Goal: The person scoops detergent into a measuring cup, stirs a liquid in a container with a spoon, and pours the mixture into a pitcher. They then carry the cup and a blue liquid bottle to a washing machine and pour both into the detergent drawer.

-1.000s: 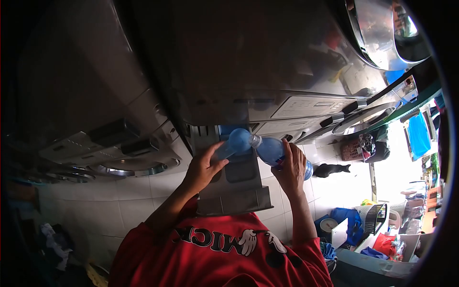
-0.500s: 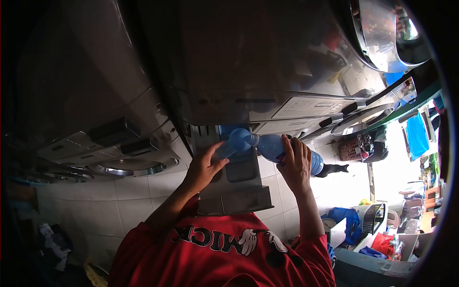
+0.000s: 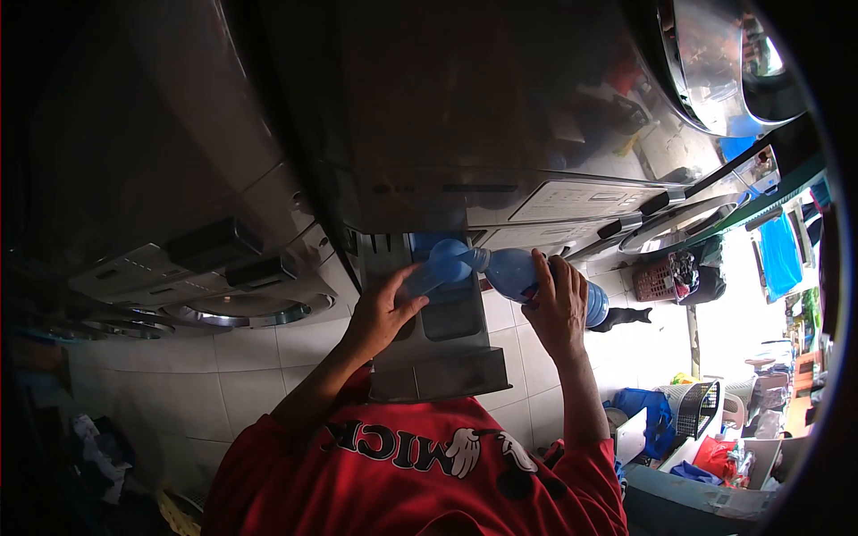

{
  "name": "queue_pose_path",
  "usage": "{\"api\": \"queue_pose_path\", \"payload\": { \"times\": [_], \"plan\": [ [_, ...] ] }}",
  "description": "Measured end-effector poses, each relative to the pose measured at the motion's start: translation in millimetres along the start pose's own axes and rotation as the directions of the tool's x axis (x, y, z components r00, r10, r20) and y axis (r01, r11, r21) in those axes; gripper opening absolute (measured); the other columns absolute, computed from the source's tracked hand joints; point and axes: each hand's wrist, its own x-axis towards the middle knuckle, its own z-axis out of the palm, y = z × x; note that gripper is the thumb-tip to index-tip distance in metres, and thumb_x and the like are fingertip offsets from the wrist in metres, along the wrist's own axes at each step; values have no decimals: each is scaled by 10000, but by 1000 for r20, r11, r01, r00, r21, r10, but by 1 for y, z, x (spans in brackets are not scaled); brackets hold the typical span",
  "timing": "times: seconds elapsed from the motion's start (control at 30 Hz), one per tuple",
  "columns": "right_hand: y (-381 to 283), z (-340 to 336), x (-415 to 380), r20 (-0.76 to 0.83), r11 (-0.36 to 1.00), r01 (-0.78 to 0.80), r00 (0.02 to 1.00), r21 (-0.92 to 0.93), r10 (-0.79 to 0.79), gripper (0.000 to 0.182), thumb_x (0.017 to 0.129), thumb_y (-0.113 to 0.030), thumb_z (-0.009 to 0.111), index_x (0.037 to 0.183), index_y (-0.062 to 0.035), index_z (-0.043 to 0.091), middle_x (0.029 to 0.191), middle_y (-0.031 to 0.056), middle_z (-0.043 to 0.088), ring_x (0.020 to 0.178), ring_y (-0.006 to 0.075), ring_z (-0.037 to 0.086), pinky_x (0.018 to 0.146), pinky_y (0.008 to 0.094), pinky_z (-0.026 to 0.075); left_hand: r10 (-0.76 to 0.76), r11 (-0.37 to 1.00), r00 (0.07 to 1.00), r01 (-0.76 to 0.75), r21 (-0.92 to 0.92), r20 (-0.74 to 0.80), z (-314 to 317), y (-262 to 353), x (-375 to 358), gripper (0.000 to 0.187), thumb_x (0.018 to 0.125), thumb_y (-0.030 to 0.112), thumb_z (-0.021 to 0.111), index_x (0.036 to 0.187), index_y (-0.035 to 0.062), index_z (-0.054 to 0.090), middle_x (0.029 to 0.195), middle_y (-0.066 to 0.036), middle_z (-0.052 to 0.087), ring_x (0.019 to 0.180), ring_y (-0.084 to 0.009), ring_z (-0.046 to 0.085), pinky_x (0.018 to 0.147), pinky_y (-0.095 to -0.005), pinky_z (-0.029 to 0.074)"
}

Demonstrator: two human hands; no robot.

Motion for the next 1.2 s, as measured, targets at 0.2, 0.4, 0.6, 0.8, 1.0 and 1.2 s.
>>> {"api": "queue_pose_path", "payload": {
  "times": [0.2,0.4,0.6,0.8,1.0,1.2],
  "plan": [
    [1,1,1,-4,1000,6,1000,2,-6,902,533,-71,761,1330,-153,345,1132,150,440,1059,306,465,922,438,347,9,1000,1000,-9,13,-12,1,-3,0,462,801,192,646,1207,50,476,773,-91,561,674,-149,524,629,-281,434],
    [2,2,1,-15,1000,14,1000,2,-14,881,541,-71,745,1325,-151,353,1120,149,443,1043,306,470,915,437,349,29,999,999,-29,28,-22,1,0,0,461,802,191,646,1205,44,475,752,-82,546,668,-149,520,637,-281,434],
    [1,1,1,-8,1000,15,1000,4,-15,861,550,-76,735,1321,-151,360,1118,146,442,1038,304,471,914,440,350,62,998,997,-62,0,-37,3,-5,0,461,815,182,637,1227,58,470,666,-10,483,634,-68,465,621,-219,408],
    [0,-3,3,-20,1000,20,1000,17,-19,852,552,-69,731,1317,-150,366,1105,146,448,1031,306,472,906,441,350,1,1000,1000,-1,-1,-4,1,-1,0,466,817,188,635,1231,59,466,664,-8,487,636,-69,467,623,-224,410],
    [0,-4,4,-27,1000,24,999,20,-23,874,539,-67,743,1321,-153,361,1104,147,450,1033,305,472,907,442,350,-4,1000,1000,5,25,-10,2,-5,0,469,803,219,647,1210,61,475,747,-87,562,627,-143,511,606,-273,427],
    [1,-3,3,-11,1000,12,1000,3,-12,912,536,-76,766,1336,-169,339,1115,146,450,1052,300,469,917,448,349,7,1000,1000,-7,4,-12,2,-5,0,465,806,212,645,1211,61,473,827,-101,583,657,-146,516,616,-280,433]
  ]
}}
